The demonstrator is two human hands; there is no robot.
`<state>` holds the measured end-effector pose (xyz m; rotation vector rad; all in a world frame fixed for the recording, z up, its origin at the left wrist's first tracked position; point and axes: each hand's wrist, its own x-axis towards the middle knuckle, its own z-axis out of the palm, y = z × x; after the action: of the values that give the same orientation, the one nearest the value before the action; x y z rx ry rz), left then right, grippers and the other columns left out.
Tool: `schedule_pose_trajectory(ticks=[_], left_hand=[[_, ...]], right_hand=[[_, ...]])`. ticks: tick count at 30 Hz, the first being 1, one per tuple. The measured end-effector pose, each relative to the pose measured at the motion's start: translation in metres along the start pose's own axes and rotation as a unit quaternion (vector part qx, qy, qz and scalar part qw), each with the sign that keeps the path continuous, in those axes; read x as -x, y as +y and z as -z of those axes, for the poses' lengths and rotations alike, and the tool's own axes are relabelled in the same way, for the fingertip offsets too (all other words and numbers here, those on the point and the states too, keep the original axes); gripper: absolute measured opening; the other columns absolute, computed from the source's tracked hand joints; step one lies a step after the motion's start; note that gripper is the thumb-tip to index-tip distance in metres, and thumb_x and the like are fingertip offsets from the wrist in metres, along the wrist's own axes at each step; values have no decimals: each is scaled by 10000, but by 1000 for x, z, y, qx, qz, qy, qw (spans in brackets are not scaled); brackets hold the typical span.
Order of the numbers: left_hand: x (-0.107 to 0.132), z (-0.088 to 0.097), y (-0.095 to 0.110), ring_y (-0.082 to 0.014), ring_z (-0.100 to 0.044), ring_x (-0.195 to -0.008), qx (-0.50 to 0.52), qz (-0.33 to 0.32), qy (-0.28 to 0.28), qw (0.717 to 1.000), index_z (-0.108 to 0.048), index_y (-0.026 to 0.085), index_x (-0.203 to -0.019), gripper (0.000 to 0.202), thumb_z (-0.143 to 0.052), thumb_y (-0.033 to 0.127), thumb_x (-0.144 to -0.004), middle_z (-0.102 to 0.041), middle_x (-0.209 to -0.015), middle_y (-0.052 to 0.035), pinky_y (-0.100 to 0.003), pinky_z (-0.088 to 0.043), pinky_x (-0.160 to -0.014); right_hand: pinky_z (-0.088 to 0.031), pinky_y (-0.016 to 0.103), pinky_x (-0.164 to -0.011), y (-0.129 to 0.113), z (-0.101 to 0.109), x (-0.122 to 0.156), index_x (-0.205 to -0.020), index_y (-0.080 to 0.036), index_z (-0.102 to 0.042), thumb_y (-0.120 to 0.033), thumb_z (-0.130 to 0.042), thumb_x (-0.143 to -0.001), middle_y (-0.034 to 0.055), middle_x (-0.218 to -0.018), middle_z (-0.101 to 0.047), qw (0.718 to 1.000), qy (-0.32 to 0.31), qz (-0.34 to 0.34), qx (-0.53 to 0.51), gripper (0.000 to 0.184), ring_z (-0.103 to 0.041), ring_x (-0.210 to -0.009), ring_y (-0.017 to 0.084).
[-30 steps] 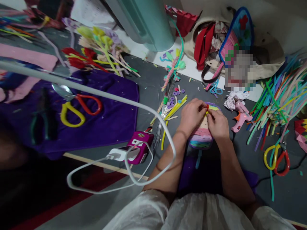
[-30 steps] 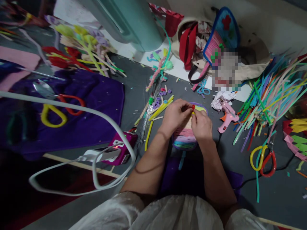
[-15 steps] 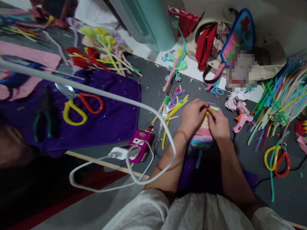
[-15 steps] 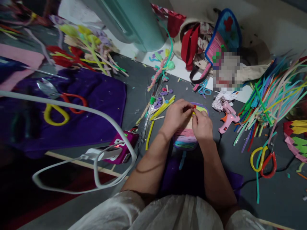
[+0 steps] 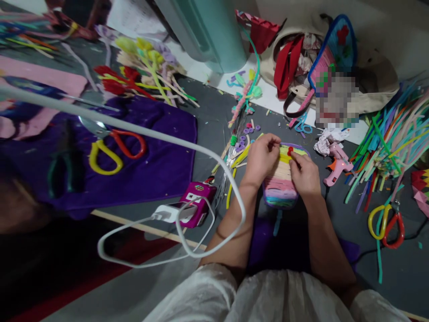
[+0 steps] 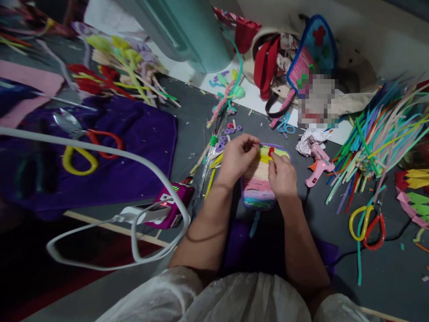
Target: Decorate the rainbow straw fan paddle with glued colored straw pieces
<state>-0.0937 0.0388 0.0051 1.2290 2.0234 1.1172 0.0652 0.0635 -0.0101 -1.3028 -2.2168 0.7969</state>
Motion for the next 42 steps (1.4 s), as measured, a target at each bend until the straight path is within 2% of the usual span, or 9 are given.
schedule_pose_trajectory(ticks=[5,12,19,23,25,30,33,37,42], left_hand=[[-2,3,-2,-161,-639,-799,10,-1,59,998,-682,184,-893,161,-546,124,-831,-741,-901,-37,-297,-505,-793],[-3,4,-4,-156,-636,-792,26,-5,71,997,-684,176,-890,170,-542,123,-813,-741,-908,-40,-292,-500,-784],[-10,36,-16,-157,-629,-785,-7,49,171,984,-688,182,-897,156,-551,180,-821,-731,-899,-30,-291,-502,-789],[-11,53,-27,-183,-623,-841,-61,88,223,969,-682,195,-916,170,-530,199,-839,-711,-931,-40,-321,-497,-840],[-9,57,-30,-221,-619,-931,-111,108,220,963,-679,206,-903,157,-535,200,-841,-696,-961,-58,-360,-488,-907],[-2,63,-31,-339,-561,-1131,-222,135,152,954,-661,218,-803,74,-591,199,-816,-648,-986,-116,-457,-461,-994],[2,69,-30,-357,-562,-1105,-241,149,132,950,-645,220,-749,68,-610,199,-803,-634,-925,-113,-464,-471,-976],[7,76,-25,-359,-572,-1074,-244,155,124,949,-676,204,-781,110,-583,219,-839,-635,-942,-116,-481,-462,-975],[6,73,-28,-338,-596,-1023,-255,141,100,951,-658,215,-760,61,-618,199,-803,-643,-921,-111,-442,-483,-921]], right_hand=[[-558,419,-937,0,1,0,-1187,-179,-763,-261,-482,-955,140,-1056,-752,1000,12,-1,-18,373,-700,-974,267],[-562,416,-919,-2,3,-1,-1163,-167,-774,-258,-489,-945,140,-1048,-757,999,28,0,-26,370,-705,-971,268],[-559,397,-942,-4,6,-1,-1108,-216,-779,-246,-507,-948,109,-1067,-765,997,50,3,-60,317,-707,-1019,249],[-558,384,-921,-6,7,0,-1082,-203,-774,-245,-516,-943,106,-1027,-760,995,71,11,-72,297,-703,-966,232],[-558,372,-892,-7,9,0,-1070,-207,-772,-258,-520,-946,95,-1002,-757,994,83,8,-74,286,-695,-917,219],[-548,345,-820,-10,12,0,-1039,-207,-770,-286,-525,-949,75,-941,-744,992,101,-1,-76,272,-666,-820,198],[-542,344,-815,-11,12,0,-1029,-200,-768,-289,-525,-947,79,-934,-739,991,103,-2,-83,272,-662,-819,200],[-541,352,-833,-12,11,0,-1028,-196,-766,-285,-520,-946,87,-958,-742,991,100,-2,-92,275,-666,-836,204],[-544,348,-816,-11,11,1,-1029,-202,-765,-288,-527,-948,79,-947,-744,991,99,-2,-89,265,-663,-815,199]])
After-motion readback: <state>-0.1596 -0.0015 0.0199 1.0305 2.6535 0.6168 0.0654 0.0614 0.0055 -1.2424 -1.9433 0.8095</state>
